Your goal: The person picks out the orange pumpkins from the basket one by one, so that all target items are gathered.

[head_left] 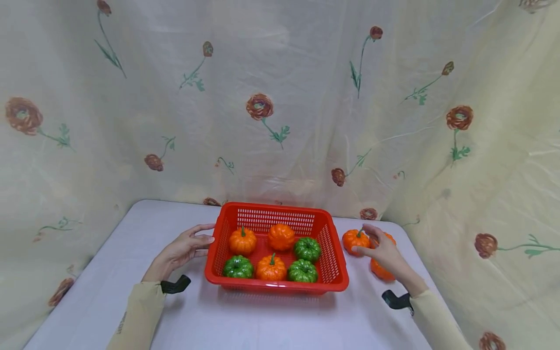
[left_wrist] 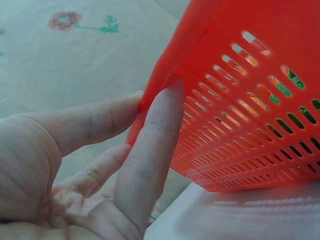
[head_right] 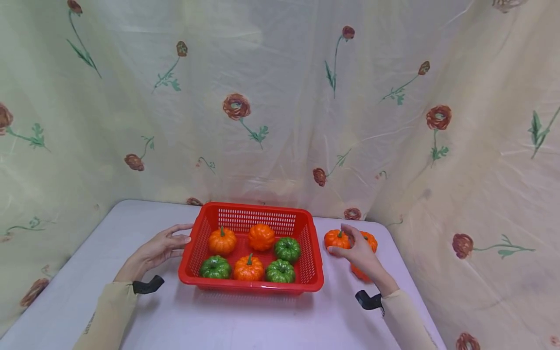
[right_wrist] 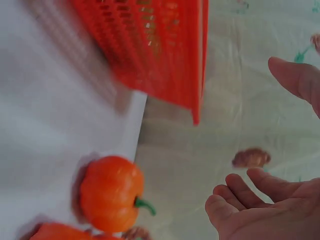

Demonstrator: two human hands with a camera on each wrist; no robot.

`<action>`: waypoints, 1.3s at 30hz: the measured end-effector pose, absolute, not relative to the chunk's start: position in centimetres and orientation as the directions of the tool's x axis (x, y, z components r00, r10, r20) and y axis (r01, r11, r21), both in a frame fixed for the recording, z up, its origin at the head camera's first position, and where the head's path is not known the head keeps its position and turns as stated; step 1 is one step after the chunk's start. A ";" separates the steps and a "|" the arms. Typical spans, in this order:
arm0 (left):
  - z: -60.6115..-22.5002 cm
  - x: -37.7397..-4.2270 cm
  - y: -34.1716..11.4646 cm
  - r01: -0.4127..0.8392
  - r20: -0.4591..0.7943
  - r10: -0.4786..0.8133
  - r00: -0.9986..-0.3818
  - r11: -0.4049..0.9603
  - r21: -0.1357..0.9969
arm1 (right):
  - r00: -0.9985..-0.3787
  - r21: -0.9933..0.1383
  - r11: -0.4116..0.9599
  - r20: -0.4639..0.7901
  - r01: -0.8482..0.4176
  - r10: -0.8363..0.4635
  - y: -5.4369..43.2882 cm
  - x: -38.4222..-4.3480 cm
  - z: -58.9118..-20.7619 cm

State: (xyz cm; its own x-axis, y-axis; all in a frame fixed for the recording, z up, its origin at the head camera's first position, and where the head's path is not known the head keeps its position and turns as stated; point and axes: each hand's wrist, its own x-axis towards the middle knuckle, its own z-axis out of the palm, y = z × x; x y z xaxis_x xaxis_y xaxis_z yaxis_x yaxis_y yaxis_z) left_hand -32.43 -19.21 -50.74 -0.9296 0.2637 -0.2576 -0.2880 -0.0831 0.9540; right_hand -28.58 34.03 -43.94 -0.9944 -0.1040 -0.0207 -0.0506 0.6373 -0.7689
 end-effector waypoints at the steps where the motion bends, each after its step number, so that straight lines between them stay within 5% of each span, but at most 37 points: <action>1: -50.7 -32.4 -19.2 -0.288 -0.258 0.262 -0.930 -0.082 0.954 | -0.992 -0.770 0.635 -0.015 -0.068 -0.125 33.4 -28.6 -43.6; 18: -50.5 -32.3 -19.4 -0.295 -0.267 0.257 -0.929 -0.078 0.952 | -0.871 -0.760 0.608 -0.119 -0.229 -0.476 23.2 -32.1 -41.0; 26: -50.7 -32.5 -19.4 -0.290 -0.264 0.256 -0.930 -0.069 0.955 | -0.735 -0.759 0.594 -0.239 -0.266 -0.635 19.2 -33.0 -43.2; 33: -50.7 -32.4 -19.2 -0.285 -0.259 0.252 -0.932 -0.072 0.956 | -0.630 -0.728 0.615 -0.332 -0.302 -0.702 16.8 -33.7 -45.1; 39: -50.5 -32.4 -19.3 -0.288 -0.264 0.242 -0.934 -0.071 0.955 | -0.621 -0.691 0.657 -0.381 -0.301 -0.685 15.9 -34.2 -46.3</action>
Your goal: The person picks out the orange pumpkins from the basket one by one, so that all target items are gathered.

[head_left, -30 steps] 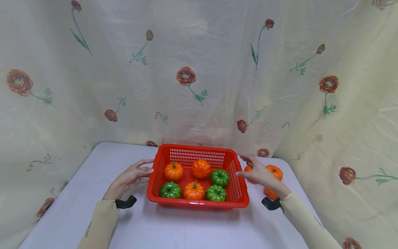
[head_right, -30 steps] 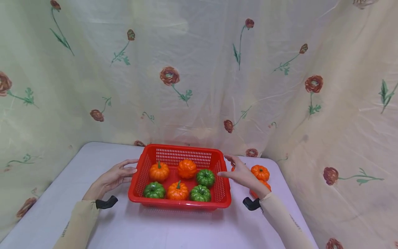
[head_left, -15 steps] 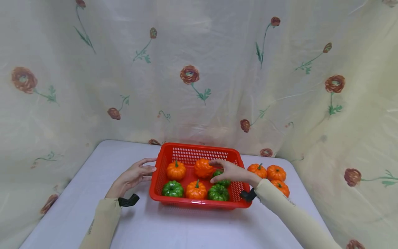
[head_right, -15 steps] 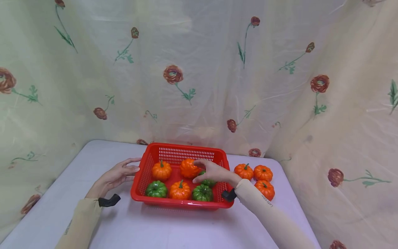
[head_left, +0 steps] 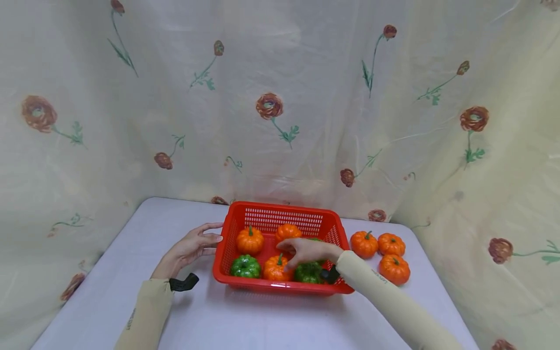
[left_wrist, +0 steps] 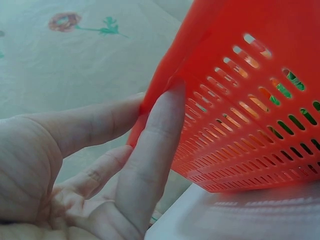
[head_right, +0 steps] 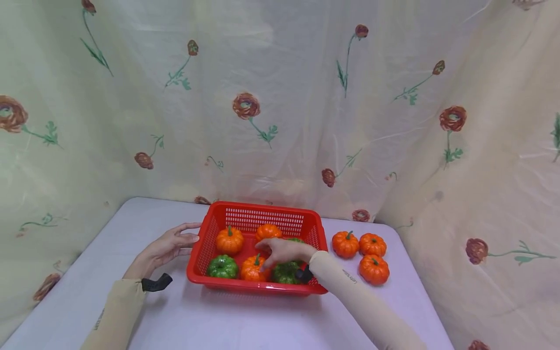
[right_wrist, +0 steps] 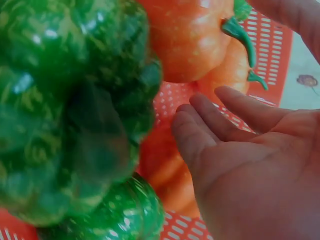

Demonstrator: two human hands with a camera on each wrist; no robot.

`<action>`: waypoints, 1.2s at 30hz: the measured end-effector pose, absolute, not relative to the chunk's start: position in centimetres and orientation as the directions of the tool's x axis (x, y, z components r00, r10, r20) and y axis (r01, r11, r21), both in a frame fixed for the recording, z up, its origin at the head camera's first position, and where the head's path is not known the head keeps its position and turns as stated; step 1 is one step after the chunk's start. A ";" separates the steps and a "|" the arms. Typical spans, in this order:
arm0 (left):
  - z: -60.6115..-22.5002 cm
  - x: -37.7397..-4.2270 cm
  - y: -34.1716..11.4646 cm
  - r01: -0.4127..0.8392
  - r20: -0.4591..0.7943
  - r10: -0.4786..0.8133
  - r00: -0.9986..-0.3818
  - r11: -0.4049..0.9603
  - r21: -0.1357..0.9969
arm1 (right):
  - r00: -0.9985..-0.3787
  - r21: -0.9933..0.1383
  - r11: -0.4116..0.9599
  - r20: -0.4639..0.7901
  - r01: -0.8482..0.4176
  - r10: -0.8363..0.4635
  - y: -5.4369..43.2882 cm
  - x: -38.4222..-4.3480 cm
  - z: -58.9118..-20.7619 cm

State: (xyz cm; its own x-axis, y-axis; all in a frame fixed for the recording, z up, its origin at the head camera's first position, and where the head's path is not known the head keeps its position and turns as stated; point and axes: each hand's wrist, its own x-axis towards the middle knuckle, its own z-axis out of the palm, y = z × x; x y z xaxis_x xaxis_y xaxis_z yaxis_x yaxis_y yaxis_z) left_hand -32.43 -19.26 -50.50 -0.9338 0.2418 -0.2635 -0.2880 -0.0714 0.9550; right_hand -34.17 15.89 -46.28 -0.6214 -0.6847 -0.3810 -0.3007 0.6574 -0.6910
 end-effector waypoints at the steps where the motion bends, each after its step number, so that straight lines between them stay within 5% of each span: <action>1: -50.5 -32.4 -19.2 -0.288 -0.264 0.243 -0.933 -0.070 0.955 | -0.621 -0.680 0.669 -0.392 -0.301 -0.678 15.8 -34.2 -46.4; 8: -50.4 -32.5 -19.2 -0.290 -0.267 0.243 -0.933 -0.065 0.955 | -0.603 -0.624 0.714 -0.448 -0.318 -0.660 15.4 -33.9 -47.1; 36: -50.5 -32.4 -19.3 -0.298 -0.275 0.247 -0.929 -0.062 0.952 | -0.734 -0.670 0.685 -0.305 -0.287 -0.606 18.7 -33.0 -42.8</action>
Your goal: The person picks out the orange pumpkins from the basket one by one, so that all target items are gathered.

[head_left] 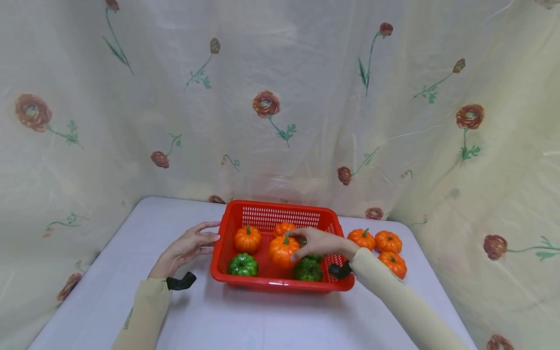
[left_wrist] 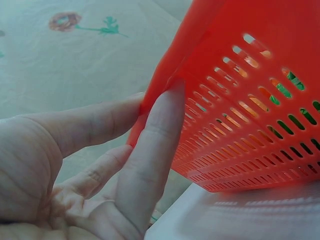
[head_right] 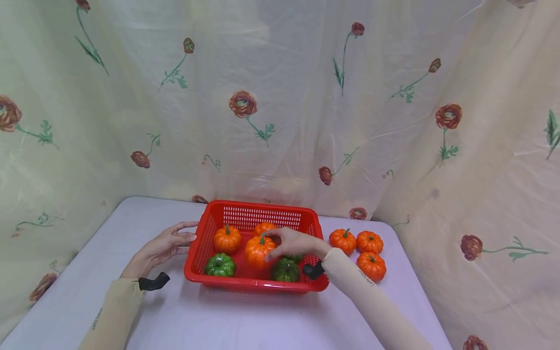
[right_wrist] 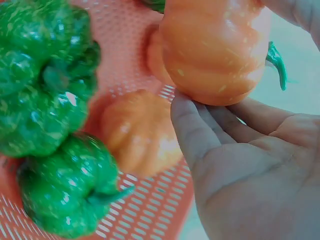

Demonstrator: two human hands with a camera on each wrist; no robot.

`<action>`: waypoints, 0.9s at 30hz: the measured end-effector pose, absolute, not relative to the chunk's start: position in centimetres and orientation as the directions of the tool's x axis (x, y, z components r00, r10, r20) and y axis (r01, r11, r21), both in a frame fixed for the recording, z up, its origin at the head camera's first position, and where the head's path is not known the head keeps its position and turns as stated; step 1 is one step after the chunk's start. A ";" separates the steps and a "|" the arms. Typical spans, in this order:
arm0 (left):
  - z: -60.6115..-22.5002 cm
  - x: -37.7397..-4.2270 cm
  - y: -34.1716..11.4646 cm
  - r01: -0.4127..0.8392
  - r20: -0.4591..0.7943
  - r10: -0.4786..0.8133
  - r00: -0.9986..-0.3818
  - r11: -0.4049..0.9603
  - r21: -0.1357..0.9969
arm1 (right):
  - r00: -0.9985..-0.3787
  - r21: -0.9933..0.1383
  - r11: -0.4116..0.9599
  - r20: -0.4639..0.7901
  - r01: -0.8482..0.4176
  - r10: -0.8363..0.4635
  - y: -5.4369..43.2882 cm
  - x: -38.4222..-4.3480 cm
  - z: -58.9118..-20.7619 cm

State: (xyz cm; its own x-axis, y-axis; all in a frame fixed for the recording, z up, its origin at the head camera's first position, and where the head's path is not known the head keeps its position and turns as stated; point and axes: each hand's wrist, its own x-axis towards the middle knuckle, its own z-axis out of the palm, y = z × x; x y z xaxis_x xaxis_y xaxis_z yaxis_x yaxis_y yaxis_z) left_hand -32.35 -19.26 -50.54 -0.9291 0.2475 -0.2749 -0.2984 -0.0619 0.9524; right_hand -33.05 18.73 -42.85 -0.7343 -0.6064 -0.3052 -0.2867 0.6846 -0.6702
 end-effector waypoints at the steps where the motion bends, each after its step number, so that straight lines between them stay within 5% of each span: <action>1: -50.5 -32.4 -19.2 -0.297 -0.273 0.250 -0.929 -0.062 0.953 | -0.743 -0.674 0.684 -0.300 -0.278 -0.598 19.1 -32.9 -42.5; 27: -50.7 -32.3 -19.0 -0.290 -0.276 0.224 -0.935 -0.035 0.956 | -0.918 -0.713 0.685 -0.157 -0.151 -0.365 34.6 -30.1 -39.8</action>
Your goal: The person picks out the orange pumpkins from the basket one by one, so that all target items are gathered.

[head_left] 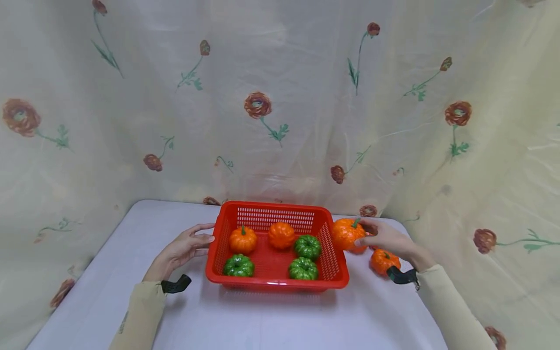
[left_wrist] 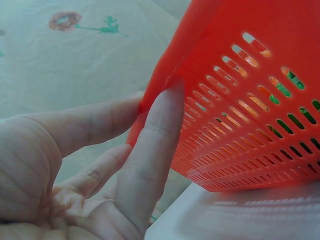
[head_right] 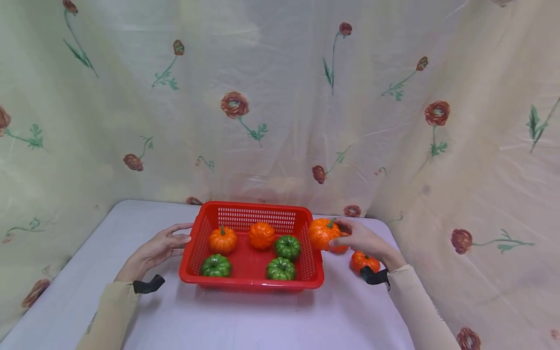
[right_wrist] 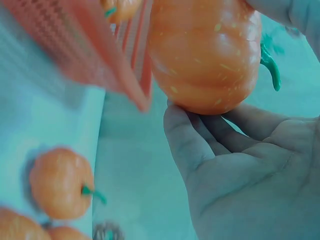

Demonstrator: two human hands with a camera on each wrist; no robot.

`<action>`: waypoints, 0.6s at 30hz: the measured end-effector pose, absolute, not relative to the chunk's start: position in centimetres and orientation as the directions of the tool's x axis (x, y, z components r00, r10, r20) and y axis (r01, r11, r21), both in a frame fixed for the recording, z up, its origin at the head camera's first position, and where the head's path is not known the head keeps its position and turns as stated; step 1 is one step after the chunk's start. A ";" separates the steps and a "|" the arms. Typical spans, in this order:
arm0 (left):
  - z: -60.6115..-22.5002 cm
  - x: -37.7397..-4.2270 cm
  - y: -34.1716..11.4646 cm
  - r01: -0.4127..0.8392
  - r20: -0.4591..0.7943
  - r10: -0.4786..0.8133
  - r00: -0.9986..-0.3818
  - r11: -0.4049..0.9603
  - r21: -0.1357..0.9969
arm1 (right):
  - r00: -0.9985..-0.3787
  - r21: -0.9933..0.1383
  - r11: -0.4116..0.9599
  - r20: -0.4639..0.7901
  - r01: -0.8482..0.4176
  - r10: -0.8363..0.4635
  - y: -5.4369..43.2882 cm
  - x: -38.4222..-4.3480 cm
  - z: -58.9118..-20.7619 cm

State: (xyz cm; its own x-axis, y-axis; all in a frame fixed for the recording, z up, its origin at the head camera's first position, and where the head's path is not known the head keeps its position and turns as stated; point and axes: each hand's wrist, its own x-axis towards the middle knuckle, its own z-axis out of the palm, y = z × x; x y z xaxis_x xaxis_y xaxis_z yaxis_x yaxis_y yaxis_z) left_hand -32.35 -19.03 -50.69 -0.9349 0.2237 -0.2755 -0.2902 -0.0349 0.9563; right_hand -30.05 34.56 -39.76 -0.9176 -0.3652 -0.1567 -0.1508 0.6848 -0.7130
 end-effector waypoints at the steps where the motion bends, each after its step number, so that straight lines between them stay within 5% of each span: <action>1: -50.7 -32.3 -19.1 -0.290 -0.275 0.224 -0.935 -0.034 0.956 | -0.922 -0.717 0.680 -0.142 -0.154 -0.359 35.2 -30.0 -39.8; 18: -50.6 -32.3 -19.2 -0.290 -0.265 0.254 -0.930 -0.067 0.955 | -0.969 -0.735 0.678 -0.153 -0.019 -0.192 44.9 -28.7 -42.0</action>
State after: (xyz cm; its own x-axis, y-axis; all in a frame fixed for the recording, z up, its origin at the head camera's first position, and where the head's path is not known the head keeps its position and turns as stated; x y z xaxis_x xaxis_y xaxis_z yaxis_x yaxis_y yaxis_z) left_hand -32.31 -19.22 -50.60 -0.9302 0.2545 -0.2646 -0.2900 -0.0672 0.9547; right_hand -28.66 44.92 -41.99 -0.9695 -0.1919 -0.1525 -0.0187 0.6783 -0.7345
